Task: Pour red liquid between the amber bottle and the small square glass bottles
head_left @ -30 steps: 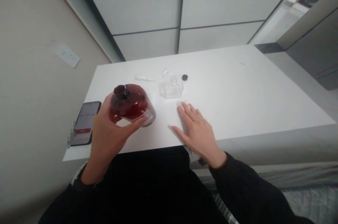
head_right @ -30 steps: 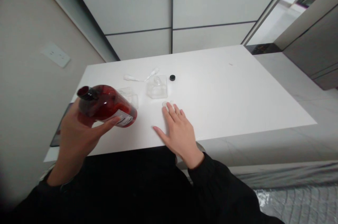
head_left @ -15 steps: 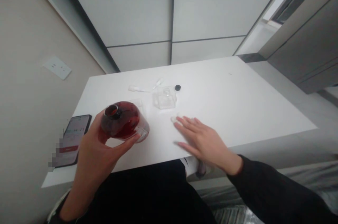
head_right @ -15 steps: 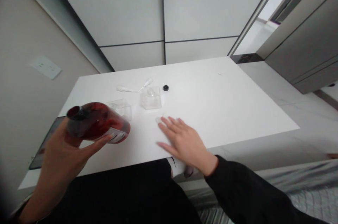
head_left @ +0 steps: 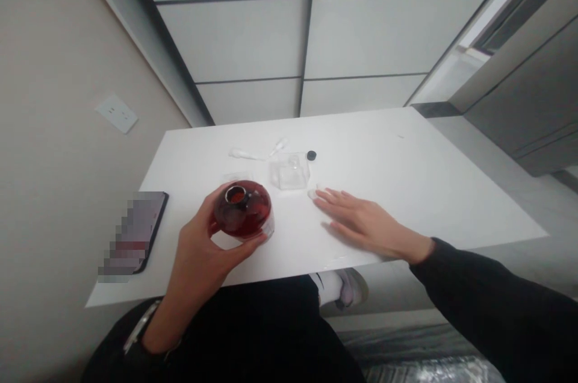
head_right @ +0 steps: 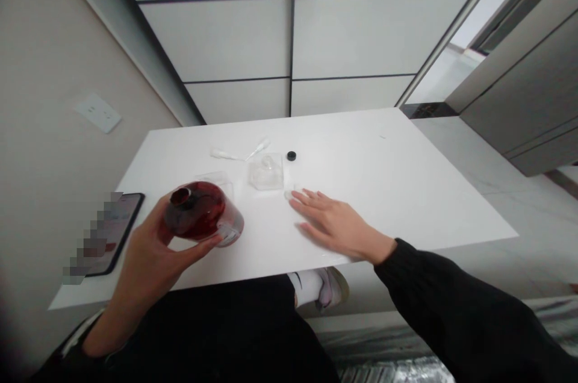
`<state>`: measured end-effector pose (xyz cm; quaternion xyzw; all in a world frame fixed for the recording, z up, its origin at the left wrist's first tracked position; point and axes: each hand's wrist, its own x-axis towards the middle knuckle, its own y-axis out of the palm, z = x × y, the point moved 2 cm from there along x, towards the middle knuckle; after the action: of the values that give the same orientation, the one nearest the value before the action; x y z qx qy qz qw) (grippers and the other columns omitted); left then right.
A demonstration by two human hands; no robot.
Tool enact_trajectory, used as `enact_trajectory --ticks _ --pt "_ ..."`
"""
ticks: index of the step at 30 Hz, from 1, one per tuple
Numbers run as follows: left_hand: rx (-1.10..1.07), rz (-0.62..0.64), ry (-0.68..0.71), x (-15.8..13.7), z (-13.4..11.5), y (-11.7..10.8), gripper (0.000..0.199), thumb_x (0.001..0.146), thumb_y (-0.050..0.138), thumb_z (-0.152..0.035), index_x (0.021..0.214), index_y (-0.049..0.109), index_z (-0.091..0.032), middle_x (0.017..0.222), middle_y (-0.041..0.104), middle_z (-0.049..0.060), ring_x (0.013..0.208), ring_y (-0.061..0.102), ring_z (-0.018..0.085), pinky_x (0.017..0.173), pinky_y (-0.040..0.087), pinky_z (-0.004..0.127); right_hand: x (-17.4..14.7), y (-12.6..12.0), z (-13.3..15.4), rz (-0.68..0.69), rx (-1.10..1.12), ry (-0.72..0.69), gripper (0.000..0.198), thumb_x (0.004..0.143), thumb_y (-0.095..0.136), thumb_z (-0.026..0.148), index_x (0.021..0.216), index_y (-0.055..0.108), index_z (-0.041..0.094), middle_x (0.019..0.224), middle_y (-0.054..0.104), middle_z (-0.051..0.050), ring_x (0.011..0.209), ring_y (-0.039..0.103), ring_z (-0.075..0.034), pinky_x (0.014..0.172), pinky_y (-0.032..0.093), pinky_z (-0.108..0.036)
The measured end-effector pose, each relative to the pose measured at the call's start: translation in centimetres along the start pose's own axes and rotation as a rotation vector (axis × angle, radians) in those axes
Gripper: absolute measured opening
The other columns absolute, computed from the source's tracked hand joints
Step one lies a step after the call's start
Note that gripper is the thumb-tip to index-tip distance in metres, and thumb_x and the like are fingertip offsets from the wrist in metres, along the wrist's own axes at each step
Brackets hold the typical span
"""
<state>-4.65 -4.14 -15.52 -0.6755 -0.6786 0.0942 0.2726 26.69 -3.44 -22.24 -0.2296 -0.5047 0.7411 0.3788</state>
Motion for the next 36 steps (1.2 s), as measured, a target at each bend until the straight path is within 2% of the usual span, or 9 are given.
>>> enact_trajectory --ticks 3,6,13,17,22,25,30,33,36 --pt "-0.005 0.030 0.011 -0.2 -0.4 0.8 0.076 0.069 0.095 -0.038 0.137 0.065 -0.025 0.132 0.076 0.008 0.115 0.076 0.030 0.100 0.066 0.045 -3.6 0.8 4.8 -0.038 0.013 -0.135 0.063 0.108 0.050 0.036 0.168 0.039 0.025 0.171 0.043 -0.005 0.157 0.044 -0.025 0.128 0.043 -0.048" --pt "-0.035 0.056 0.027 -0.6 -0.4 1.8 0.077 0.069 0.097 -0.031 0.137 0.064 -0.024 0.133 0.076 0.008 0.116 0.076 0.027 0.104 0.064 0.042 -7.1 1.5 6.8 -0.106 -0.071 -0.188 0.076 0.103 0.057 0.036 0.173 0.028 0.026 0.167 0.049 -0.004 0.150 0.054 -0.025 0.120 0.053 -0.042" --pt "-0.131 0.091 0.068 -1.0 0.6 4.6 0.077 0.070 0.096 -0.023 0.138 0.060 -0.023 0.135 0.074 0.009 0.119 0.074 0.026 0.103 0.064 0.043 -13.1 2.3 2.2 -0.293 -0.345 0.170 0.070 0.109 0.043 0.044 0.174 0.023 0.027 0.166 0.051 -0.011 0.143 0.060 -0.037 0.107 0.060 -0.061" --pt "-0.156 0.112 0.096 -0.3 1.1 6.5 0.079 0.072 0.096 -0.026 0.141 0.057 -0.022 0.138 0.072 0.012 0.122 0.073 0.029 0.106 0.062 0.048 -12.8 3.3 4.0 -0.266 -0.276 0.192 0.078 0.107 0.052 0.045 0.175 0.019 0.027 0.171 0.044 -0.012 0.152 0.050 -0.035 0.114 0.056 -0.059" --pt "-0.058 0.105 0.188 0.1 1.4 7.4 0.091 0.075 0.096 -0.040 0.151 0.048 -0.022 0.151 0.064 0.018 0.138 0.065 0.036 0.117 0.054 0.058 -7.8 5.5 9.5 -0.234 -0.118 0.064 0.080 0.103 0.060 0.049 0.172 0.028 0.021 0.171 0.044 -0.011 0.159 0.041 -0.033 0.119 0.052 -0.058" --pt "0.019 0.027 0.304 -0.6 1.0 5.5 0.097 0.080 0.091 -0.050 0.159 0.040 -0.026 0.161 0.056 0.018 0.149 0.056 0.037 0.118 0.054 0.056 -3.5 6.9 13.0 -0.179 -0.024 0.004 0.079 0.100 0.064 0.053 0.164 0.044 0.012 0.171 0.042 -0.016 0.160 0.039 -0.037 0.124 0.046 -0.058" --pt "0.113 -0.402 0.319 0.0 1.6 -2.7 0.050 0.101 0.064 -0.038 0.148 0.053 -0.024 0.130 0.075 0.009 0.123 0.073 0.024 0.109 0.059 0.047 3.5 9.3 17.3 -0.090 0.162 -0.144 0.087 0.098 0.063 0.064 0.162 0.047 0.008 0.173 0.040 -0.015 0.161 0.035 -0.039 0.131 0.036 -0.058" --pt "0.200 -0.584 0.199 1.4 4.3 -8.2 0.050 0.094 0.069 -0.031 0.141 0.056 -0.024 0.124 0.076 0.007 0.120 0.073 0.026 0.108 0.058 0.049 4.8 9.6 17.9 -0.078 0.219 -0.208 0.082 0.099 0.065 0.058 0.163 0.045 0.010 0.173 0.040 -0.015 0.163 0.033 -0.036 0.132 0.034 -0.058" --pt "0.145 -0.546 -0.109 1.7 8.0 -12.0 0.047 0.091 0.066 -0.026 0.137 0.055 -0.024 0.134 0.070 0.008 0.113 0.077 0.024 0.103 0.060 0.046 2.8 9.1 16.8 -0.081 0.177 -0.197 0.071 0.100 0.066 0.046 0.162 0.048 0.014 0.172 0.043 -0.013 0.160 0.038 -0.034 0.130 0.037 -0.058"
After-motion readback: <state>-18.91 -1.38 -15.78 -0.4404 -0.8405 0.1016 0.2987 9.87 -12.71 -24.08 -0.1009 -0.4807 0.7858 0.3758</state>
